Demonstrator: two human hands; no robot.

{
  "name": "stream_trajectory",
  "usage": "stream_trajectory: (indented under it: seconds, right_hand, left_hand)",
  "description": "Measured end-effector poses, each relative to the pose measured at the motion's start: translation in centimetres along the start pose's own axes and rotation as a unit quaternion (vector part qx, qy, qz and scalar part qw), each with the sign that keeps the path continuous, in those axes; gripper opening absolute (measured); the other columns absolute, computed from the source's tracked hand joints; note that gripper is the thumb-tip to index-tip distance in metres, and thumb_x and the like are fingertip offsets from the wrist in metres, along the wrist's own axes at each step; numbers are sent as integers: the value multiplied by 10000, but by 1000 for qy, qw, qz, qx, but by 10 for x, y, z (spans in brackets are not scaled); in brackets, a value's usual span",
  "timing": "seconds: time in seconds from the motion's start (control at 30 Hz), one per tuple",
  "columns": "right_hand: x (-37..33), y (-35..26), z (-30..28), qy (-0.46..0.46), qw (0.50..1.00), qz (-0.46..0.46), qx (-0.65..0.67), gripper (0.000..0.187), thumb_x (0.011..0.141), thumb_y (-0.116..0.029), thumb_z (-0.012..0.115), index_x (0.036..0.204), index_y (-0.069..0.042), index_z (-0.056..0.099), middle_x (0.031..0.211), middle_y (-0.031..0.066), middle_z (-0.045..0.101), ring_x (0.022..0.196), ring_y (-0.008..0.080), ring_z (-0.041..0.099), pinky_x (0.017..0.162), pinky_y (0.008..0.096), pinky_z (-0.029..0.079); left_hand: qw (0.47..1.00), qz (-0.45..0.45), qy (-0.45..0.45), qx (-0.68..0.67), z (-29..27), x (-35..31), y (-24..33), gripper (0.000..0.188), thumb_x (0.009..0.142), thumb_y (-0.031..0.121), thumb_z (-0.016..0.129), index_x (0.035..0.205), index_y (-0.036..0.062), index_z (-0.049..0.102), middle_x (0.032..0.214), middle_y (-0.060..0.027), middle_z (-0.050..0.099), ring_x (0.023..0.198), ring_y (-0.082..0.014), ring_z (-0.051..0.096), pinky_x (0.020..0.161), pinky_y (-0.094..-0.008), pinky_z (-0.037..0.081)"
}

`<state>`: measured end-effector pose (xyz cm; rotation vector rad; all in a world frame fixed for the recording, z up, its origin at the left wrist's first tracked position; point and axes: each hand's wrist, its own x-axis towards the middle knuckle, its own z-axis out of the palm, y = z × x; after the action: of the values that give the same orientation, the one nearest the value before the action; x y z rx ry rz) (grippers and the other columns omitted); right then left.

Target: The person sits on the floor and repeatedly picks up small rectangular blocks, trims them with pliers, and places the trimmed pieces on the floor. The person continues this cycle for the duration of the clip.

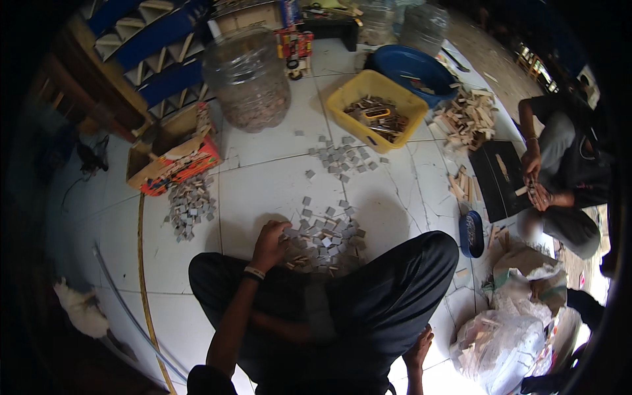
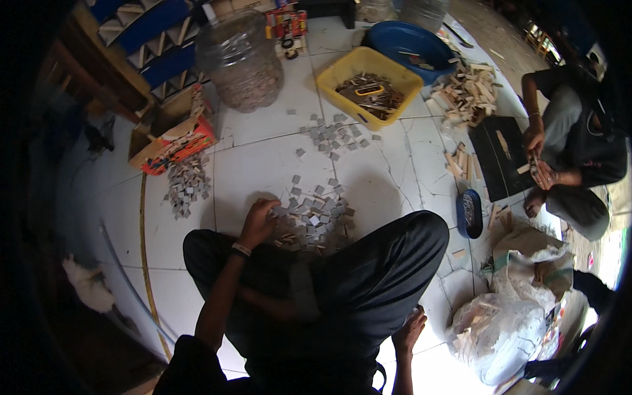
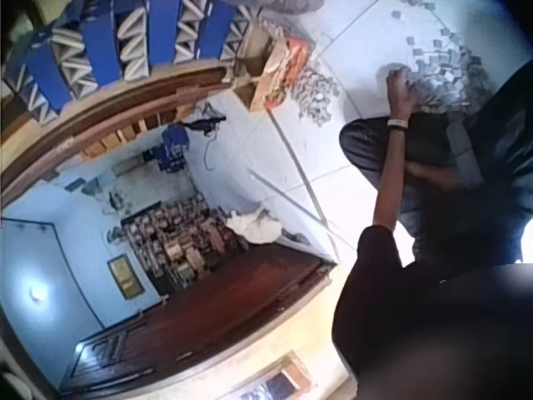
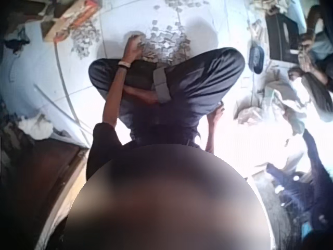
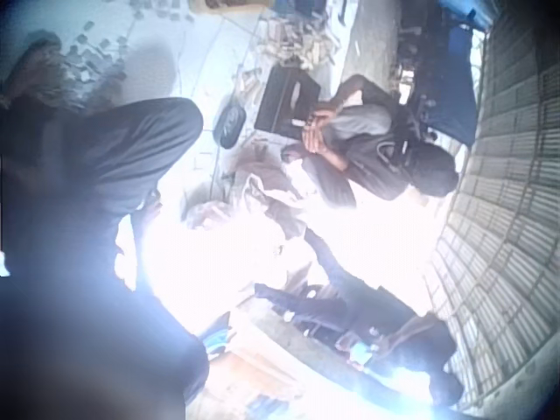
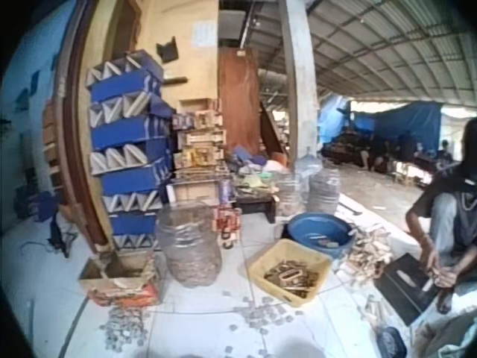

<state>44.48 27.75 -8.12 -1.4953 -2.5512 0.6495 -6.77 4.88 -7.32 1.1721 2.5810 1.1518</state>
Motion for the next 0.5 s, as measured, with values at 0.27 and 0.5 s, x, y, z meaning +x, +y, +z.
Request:
stream_trajectory:
  seconds: [0.27, 0.5]
  right_hand:
    - [52, 24, -56, -196, 782, 292, 514, 381, 941, -282, 637, 1179, 8, 575, 930, 69, 639, 843, 252, 685, 693, 394, 583]
    - [73, -89, -140, -47, 753, 176, 632, 740, 895, 3, 623, 1580, -168, 405, 1170, 113, 643, 1108, 250, 624, 978, 506, 538]
  left_hand:
    - [991, -98, 34, -79, 6, -1, 6, 371, 826, 144, 826, 1151, 56, 669, 993, -150, 663, 895, -334, 666, 811, -434, 544]
    - [987, -115, 90, -72, 21, 0, 7, 254, 802, 106, 818, 906, 47, 594, 914, -139, 676, 850, -299, 672, 764, -379, 528]
